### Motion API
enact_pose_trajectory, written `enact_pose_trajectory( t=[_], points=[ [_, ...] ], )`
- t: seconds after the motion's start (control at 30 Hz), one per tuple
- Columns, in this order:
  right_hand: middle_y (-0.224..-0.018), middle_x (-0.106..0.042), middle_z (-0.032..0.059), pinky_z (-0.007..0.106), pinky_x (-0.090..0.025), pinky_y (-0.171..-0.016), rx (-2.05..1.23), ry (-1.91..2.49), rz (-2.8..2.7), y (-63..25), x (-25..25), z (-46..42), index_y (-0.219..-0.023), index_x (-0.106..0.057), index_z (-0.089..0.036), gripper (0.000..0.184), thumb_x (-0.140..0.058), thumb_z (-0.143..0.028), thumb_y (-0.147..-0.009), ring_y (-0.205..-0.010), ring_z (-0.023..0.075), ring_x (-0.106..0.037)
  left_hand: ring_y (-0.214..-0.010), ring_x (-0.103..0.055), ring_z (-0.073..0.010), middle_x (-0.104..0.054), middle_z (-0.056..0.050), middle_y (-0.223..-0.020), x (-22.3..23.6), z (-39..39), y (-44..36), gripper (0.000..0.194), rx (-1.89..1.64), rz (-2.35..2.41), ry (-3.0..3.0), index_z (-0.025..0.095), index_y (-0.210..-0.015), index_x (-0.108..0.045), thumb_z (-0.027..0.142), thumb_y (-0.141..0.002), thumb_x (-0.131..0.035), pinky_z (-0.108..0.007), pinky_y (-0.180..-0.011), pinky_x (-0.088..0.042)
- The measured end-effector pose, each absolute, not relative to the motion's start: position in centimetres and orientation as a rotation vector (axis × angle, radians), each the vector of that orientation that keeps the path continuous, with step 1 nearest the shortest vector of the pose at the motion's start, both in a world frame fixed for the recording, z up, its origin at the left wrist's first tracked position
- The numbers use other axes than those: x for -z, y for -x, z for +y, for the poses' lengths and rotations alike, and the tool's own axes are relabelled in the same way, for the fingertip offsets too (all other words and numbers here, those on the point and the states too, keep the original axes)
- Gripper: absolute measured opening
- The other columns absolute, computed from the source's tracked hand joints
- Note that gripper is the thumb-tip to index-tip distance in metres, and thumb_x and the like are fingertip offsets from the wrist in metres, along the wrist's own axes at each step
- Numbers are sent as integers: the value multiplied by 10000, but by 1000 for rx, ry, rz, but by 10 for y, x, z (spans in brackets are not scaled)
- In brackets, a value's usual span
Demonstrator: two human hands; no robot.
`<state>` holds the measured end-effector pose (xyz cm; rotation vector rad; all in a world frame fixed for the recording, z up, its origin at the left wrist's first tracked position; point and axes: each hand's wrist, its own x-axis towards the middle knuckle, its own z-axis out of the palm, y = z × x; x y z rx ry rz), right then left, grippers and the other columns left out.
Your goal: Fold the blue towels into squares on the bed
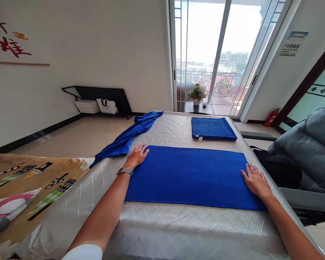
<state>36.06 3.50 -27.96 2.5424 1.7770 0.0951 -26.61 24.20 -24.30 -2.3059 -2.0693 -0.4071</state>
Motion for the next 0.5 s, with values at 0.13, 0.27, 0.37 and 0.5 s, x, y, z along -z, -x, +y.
enact_pose_trajectory(
  t=[0.13,0.27,0.37,0.5],
  points=[
    [-1667,-271,144,514,-147,-1252,-247,-2535,1799,-339,264,35,-1582,-338,-59,735,-112,-465,-1013,-1555,285,-188,-1492,-364,-292,-422,-111,-1604,242,242,266,532,402,-2076,2299,236,-1503,-506,457,-1045,-351,-456,-1240,-247],
    [-1670,-265,109,503,-174,-1247,-230,-2374,2146,-246,237,49,-1607,-302,-124,721,-96,-509,-1034,-1559,262,-175,-1488,-370,-297,-436,-101,-1596,244,243,267,531,441,-2059,2306,245,-1500,-510,463,-1042,-352,-469,-1237,-259],
    [-1688,-201,53,478,-145,-1263,-42,-2216,2403,-157,219,56,-1630,-244,-196,747,-99,-612,-1027,-1566,230,-143,-1491,-364,-293,-434,-97,-1598,244,243,268,538,433,-2057,2315,246,-1508,-498,468,-1043,-346,-467,-1238,-254],
    [-1696,-110,34,468,-87,-1276,235,-1962,2608,-71,213,56,-1643,-166,-200,768,-91,-642,-1020,-1574,219,-78,-1501,-348,-286,-419,-97,-1608,243,242,268,541,395,-2072,2324,245,-1514,-489,471,-1046,-339,-459,-1242,-238]
  ],
)
